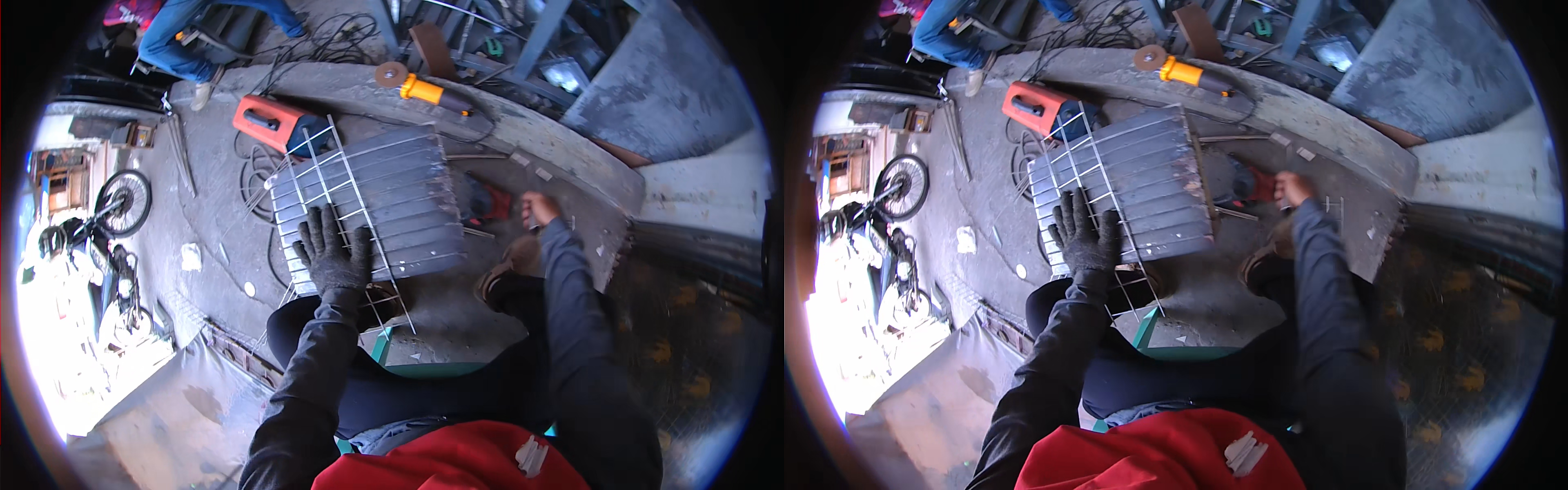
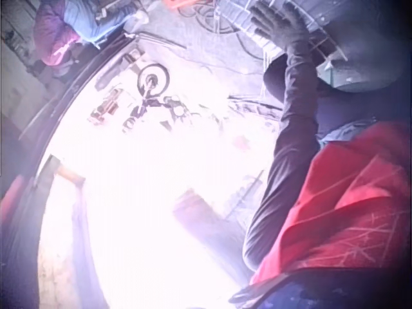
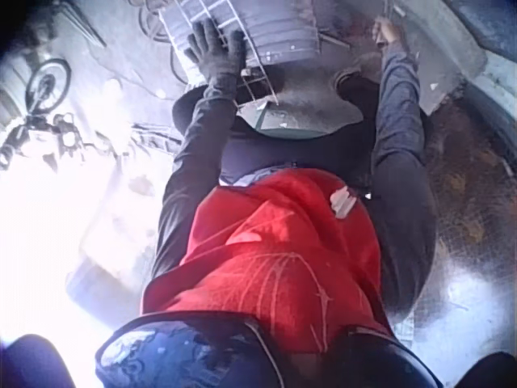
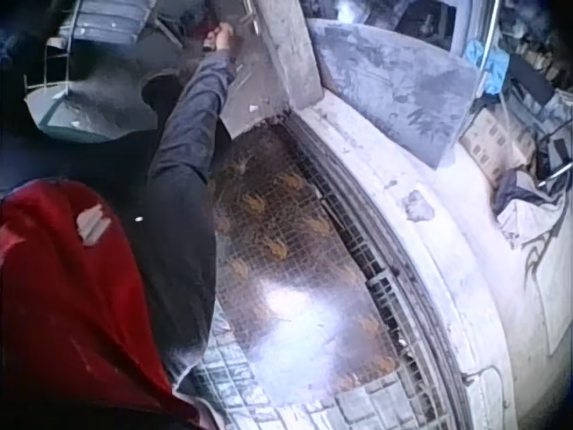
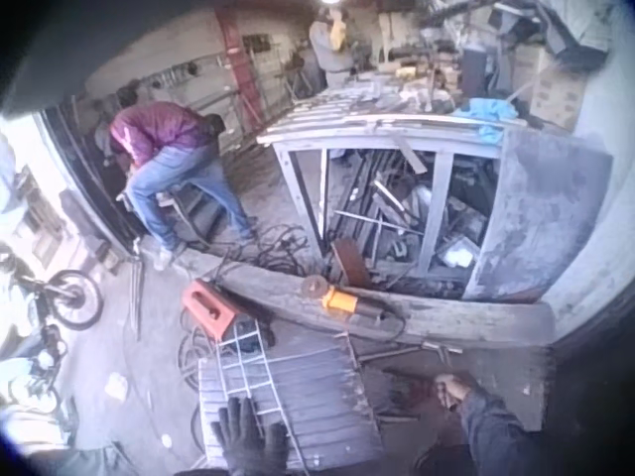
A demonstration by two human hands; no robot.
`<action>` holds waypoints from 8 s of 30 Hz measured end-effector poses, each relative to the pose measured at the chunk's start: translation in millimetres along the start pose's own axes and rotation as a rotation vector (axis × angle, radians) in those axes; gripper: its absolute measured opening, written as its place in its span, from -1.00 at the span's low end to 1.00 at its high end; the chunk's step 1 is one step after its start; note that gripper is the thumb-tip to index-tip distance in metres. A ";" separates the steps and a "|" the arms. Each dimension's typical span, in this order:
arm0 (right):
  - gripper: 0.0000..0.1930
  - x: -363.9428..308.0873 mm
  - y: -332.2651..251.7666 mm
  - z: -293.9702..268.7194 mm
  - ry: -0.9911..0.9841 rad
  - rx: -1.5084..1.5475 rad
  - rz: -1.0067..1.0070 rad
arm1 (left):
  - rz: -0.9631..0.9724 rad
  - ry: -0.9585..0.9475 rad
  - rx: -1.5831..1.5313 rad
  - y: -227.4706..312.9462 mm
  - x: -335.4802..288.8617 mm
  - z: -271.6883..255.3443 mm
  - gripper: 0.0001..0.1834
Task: Straightening and shaping a metal wire grid using a hammer on a metal block.
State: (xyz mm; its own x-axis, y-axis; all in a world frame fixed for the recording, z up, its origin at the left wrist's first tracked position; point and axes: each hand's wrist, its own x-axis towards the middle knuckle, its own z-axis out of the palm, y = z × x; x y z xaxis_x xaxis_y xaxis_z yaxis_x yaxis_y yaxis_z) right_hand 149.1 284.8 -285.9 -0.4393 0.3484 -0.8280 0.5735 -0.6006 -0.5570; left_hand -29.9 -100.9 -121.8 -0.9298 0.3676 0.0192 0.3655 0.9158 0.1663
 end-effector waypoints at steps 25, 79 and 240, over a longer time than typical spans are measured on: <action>-0.73 99.8 -47.6 -152.0 0.382 -1.105 -0.519 | -0.046 -0.068 -0.059 -2.6 4.0 -16.8 -0.16; -0.63 18.0 420.2 -173.2 0.444 -1.340 0.062 | 0.135 0.021 -0.015 -8.3 2.2 22.7 -0.26; -0.31 -218.7 29.8 136.3 -0.327 -0.594 -0.557 | 0.246 -0.289 -0.034 -1.0 59.0 -22.4 -0.26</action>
State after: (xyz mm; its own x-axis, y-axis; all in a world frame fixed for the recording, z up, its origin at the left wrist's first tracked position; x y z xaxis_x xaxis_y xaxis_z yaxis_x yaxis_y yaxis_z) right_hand 168.0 92.7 -112.6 -0.8866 0.2013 -0.4165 0.4417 0.1012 -0.8914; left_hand -86.1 -83.8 -98.7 -0.7619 0.6109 -0.2151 0.5705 0.7902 0.2237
